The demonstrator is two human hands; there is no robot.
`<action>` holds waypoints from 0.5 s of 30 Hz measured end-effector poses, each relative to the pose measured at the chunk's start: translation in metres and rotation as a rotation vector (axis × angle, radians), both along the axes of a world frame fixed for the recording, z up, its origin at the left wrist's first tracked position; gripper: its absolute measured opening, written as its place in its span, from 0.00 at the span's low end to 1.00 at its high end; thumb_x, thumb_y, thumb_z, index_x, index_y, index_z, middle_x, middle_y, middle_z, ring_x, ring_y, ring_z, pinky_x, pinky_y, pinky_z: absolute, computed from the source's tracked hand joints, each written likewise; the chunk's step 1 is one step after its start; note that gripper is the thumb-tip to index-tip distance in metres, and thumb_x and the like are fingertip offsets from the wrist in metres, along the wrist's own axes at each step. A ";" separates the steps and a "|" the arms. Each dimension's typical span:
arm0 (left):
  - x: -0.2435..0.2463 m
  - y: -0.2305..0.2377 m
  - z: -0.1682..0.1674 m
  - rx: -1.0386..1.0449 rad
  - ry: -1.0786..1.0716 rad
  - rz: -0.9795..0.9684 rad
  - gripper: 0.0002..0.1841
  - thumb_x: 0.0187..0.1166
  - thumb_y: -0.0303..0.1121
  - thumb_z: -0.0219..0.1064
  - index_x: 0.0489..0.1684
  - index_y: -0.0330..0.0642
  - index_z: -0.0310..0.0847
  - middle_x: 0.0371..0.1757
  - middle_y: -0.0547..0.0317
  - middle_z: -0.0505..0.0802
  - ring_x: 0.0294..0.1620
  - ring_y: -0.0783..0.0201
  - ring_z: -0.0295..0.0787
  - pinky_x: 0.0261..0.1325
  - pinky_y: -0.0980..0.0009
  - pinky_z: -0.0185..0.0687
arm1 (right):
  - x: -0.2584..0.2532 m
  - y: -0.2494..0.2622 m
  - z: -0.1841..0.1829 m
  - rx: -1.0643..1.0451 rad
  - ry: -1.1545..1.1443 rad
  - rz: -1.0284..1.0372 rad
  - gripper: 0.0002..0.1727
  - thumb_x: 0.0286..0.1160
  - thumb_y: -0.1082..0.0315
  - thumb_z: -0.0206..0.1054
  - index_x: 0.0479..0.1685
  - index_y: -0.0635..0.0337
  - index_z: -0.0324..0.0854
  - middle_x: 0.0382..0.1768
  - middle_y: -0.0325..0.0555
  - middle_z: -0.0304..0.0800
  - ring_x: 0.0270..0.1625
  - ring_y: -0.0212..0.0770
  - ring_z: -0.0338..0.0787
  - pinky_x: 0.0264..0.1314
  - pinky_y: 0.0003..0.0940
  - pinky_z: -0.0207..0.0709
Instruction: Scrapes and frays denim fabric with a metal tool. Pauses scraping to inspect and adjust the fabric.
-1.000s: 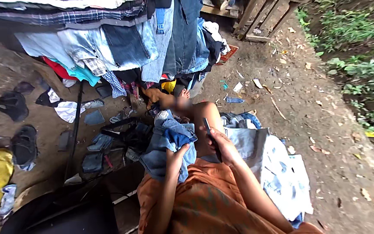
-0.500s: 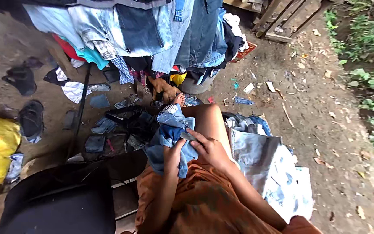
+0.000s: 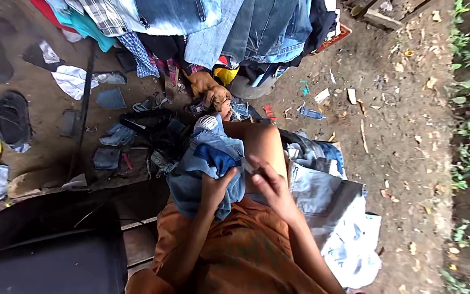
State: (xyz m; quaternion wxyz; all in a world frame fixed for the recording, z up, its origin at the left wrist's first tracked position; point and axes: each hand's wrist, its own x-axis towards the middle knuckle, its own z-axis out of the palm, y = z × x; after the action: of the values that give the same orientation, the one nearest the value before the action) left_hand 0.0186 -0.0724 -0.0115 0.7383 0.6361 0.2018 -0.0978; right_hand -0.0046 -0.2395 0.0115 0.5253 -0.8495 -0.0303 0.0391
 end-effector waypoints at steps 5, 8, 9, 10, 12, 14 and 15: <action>0.005 0.004 0.000 -0.052 0.006 0.070 0.30 0.62 0.18 0.78 0.65 0.22 0.70 0.51 0.55 0.92 0.54 0.78 0.89 0.63 0.79 0.84 | 0.012 0.004 -0.020 0.102 0.034 -0.175 0.23 0.90 0.65 0.50 0.71 0.72 0.79 0.62 0.49 0.90 0.49 0.23 0.87 0.55 0.21 0.80; 0.006 0.008 0.002 -0.064 0.048 0.099 0.31 0.62 0.17 0.78 0.66 0.23 0.70 0.50 0.56 0.92 0.54 0.78 0.89 0.63 0.79 0.84 | 0.026 -0.006 -0.014 0.248 0.071 -0.276 0.24 0.89 0.69 0.46 0.75 0.74 0.73 0.44 0.37 0.87 0.28 0.15 0.72 0.29 0.12 0.67; 0.007 0.008 0.002 -0.064 0.057 0.106 0.31 0.62 0.17 0.78 0.67 0.23 0.69 0.51 0.55 0.92 0.54 0.78 0.89 0.63 0.80 0.84 | 0.027 -0.008 -0.010 0.239 0.054 -0.216 0.24 0.89 0.69 0.47 0.76 0.74 0.72 0.50 0.40 0.88 0.30 0.14 0.74 0.33 0.12 0.69; 0.008 0.008 0.002 -0.063 0.063 0.109 0.32 0.62 0.18 0.78 0.67 0.23 0.69 0.51 0.55 0.91 0.54 0.78 0.88 0.64 0.80 0.84 | 0.027 -0.009 -0.007 0.213 0.034 -0.141 0.24 0.88 0.68 0.50 0.75 0.75 0.73 0.57 0.44 0.89 0.36 0.14 0.78 0.40 0.12 0.73; 0.008 0.005 0.003 -0.042 0.062 0.102 0.32 0.62 0.19 0.79 0.68 0.22 0.69 0.52 0.54 0.91 0.55 0.78 0.88 0.64 0.80 0.83 | 0.025 -0.005 0.000 0.145 0.010 -0.033 0.29 0.85 0.59 0.59 0.75 0.75 0.75 0.53 0.44 0.91 0.39 0.15 0.81 0.46 0.14 0.77; 0.004 0.002 0.003 -0.003 0.009 0.074 0.31 0.62 0.21 0.80 0.64 0.21 0.71 0.51 0.55 0.92 0.54 0.80 0.88 0.64 0.81 0.83 | 0.027 0.006 0.001 0.106 0.024 -0.082 0.33 0.73 0.51 0.71 0.66 0.73 0.80 0.33 0.33 0.85 0.28 0.14 0.74 0.33 0.13 0.72; 0.000 0.000 0.002 0.010 -0.031 0.058 0.30 0.61 0.22 0.80 0.62 0.21 0.72 0.50 0.57 0.92 0.53 0.81 0.88 0.63 0.81 0.83 | 0.030 0.009 -0.002 0.090 0.042 -0.135 0.30 0.68 0.52 0.74 0.59 0.72 0.83 0.27 0.28 0.81 0.25 0.14 0.72 0.28 0.13 0.69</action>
State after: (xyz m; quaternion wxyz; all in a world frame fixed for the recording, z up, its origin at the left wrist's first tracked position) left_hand 0.0190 -0.0719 -0.0093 0.7408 0.6350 0.2090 -0.0654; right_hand 0.0252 -0.2301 0.0097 0.5649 -0.8241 0.0366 0.0201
